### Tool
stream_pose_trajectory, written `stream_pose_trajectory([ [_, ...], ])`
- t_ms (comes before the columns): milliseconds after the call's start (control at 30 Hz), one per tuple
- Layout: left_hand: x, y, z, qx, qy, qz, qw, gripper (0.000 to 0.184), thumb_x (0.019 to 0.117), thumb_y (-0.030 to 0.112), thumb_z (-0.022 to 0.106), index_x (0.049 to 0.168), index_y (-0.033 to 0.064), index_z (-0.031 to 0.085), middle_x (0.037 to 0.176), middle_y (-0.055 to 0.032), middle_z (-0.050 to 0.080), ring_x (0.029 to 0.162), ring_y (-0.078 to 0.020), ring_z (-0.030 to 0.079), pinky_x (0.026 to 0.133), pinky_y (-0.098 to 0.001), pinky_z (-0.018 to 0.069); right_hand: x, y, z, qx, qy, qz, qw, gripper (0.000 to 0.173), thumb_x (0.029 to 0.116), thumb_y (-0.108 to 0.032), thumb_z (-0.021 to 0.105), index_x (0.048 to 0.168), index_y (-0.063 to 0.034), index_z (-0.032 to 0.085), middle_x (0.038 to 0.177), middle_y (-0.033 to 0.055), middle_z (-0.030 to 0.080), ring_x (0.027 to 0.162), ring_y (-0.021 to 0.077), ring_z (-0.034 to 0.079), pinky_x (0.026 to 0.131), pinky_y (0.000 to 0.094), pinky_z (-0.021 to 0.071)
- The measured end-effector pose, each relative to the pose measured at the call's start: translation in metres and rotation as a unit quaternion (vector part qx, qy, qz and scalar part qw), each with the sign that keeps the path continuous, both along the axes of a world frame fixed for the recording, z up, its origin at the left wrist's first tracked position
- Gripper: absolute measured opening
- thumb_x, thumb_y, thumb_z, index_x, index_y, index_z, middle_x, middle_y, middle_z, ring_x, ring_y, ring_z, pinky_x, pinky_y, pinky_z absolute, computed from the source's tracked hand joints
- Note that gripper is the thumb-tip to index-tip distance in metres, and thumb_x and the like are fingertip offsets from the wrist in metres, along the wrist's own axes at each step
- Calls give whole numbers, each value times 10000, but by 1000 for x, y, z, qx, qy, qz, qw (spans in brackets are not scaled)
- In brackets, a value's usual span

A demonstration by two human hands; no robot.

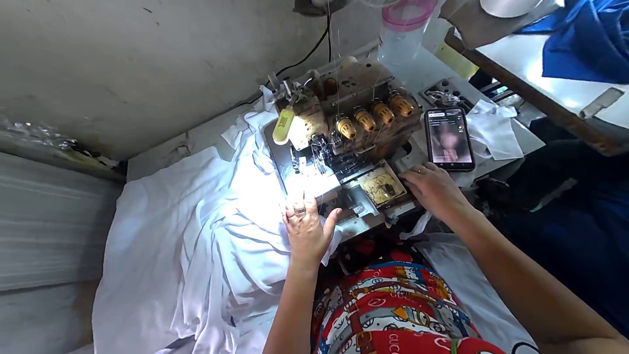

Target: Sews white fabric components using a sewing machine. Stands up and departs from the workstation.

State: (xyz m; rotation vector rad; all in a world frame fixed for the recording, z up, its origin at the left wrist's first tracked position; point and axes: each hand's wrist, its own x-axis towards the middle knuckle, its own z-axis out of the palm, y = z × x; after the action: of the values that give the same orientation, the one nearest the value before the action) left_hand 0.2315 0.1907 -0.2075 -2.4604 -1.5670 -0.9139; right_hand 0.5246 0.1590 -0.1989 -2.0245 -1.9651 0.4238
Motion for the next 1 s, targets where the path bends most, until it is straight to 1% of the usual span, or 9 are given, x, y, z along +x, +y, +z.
stream_pose_trajectory([
  [100,-2,1,8,-14,4,4,1000,819,940,658,499,1406,-10,587,1416,-247,588,1313,-460,541,1089,-664,312,3,-12,0,11,-31,4,999,271,1031,-51,550,1248,-16,709,1158,256,679,1153,488,599,961,644,448],
  [233,-6,4,33,-52,-9,8,999,792,943,696,451,1290,22,679,1279,-232,675,1222,-503,581,1041,-702,324,1,-34,11,15,-22,-39,999,255,983,-61,563,1164,41,711,1161,293,672,1130,504,624,901,639,509],
  [333,-4,12,41,-40,-6,26,999,764,952,699,441,1272,54,700,1316,-194,670,1247,-495,562,1069,-694,297,4,-47,25,9,15,-104,994,248,959,-48,554,1140,54,689,1174,305,652,984,495,677,778,644,536],
  [433,1,21,47,-15,23,43,999,703,924,667,531,1234,65,719,1307,-219,660,1276,-512,540,1093,-732,238,6,-54,33,55,47,-108,991,280,962,-63,489,1140,72,658,1104,302,669,927,494,683,736,657,519],
  [600,6,27,53,4,37,52,998,561,914,581,609,1108,75,753,1226,-201,684,1212,-466,583,1079,-708,266,-8,-42,33,76,122,-48,988,464,1077,-292,333,1213,6,661,987,212,707,913,393,697,790,609,528],
  [667,6,30,54,5,28,51,998,500,929,540,625,1070,79,756,1204,-195,683,1213,-469,571,1059,-703,282,-18,-33,33,79,153,-19,985,481,1083,-290,315,1228,-3,673,1003,192,711,913,351,695,808,568,539],
  [800,8,34,61,-9,17,49,999,359,974,406,642,1094,86,750,1166,-199,698,1196,-503,576,1024,-734,312,-37,-11,36,102,191,34,976,413,1070,-209,367,1259,-11,676,1115,176,703,1000,300,681,871,496,543],
  [900,9,37,65,-17,6,52,998,315,981,387,648,1100,114,751,1173,-179,677,1185,-457,576,1003,-697,341,-47,4,38,125,197,55,971,352,1061,-190,436,1268,-32,674,1142,156,692,1003,273,678,860,468,557],
  [1000,12,39,71,-33,-12,48,998,177,948,255,716,1018,102,771,1113,-196,690,1121,-458,604,961,-694,371,-52,15,40,135,184,56,972,304,1045,-194,511,1267,-76,683,1169,138,682,1032,286,676,842,509,558],
])
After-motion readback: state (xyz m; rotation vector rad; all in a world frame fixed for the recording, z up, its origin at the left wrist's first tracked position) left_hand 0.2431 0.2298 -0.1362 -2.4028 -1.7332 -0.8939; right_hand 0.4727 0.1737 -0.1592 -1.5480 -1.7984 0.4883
